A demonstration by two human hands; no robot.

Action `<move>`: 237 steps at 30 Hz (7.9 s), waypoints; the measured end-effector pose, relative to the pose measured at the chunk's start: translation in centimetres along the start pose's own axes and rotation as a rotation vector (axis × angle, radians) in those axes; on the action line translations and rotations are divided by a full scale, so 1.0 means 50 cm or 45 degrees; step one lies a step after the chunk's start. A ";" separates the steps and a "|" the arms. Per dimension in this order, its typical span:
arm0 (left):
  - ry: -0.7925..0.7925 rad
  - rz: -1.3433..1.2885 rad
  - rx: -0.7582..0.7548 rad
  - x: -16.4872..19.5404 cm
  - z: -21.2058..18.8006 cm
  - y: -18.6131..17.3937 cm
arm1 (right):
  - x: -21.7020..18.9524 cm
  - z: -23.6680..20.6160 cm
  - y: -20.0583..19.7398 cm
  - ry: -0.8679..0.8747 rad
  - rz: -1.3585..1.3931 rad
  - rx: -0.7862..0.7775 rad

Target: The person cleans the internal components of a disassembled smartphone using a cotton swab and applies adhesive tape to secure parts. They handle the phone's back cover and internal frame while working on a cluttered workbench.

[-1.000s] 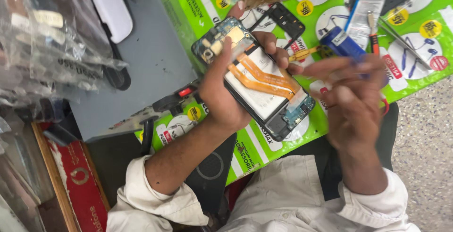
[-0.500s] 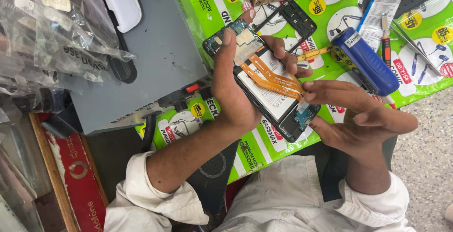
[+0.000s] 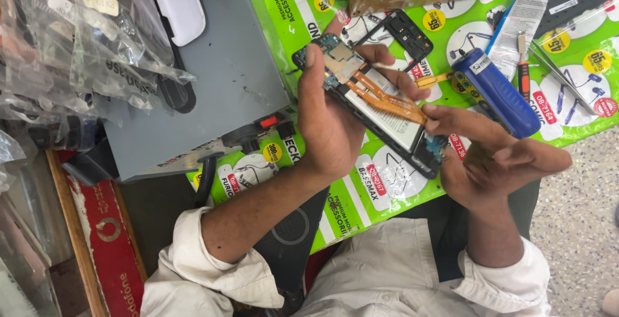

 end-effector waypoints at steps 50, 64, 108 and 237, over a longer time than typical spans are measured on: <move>-0.051 0.829 -0.305 -0.032 -0.022 0.030 | 0.021 -0.089 0.003 0.461 0.319 0.242; -0.028 0.819 -0.246 -0.030 -0.022 0.030 | 0.007 -0.061 0.013 0.494 0.489 0.223; -0.130 0.550 -0.252 -0.032 -0.025 0.026 | -0.006 -0.067 0.030 0.437 0.384 0.197; 0.014 -0.117 0.026 -0.028 0.023 -0.059 | 0.067 -0.072 -0.015 0.893 0.467 0.147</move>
Point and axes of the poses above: each hand's wrist, its own z-axis towards the middle knuckle, its own y-axis out of the palm, x = y × z, the point moved 4 cm from there along z, towards the middle knuckle, and after that the axes turned 14 degrees about y, right-handed, at the moved point
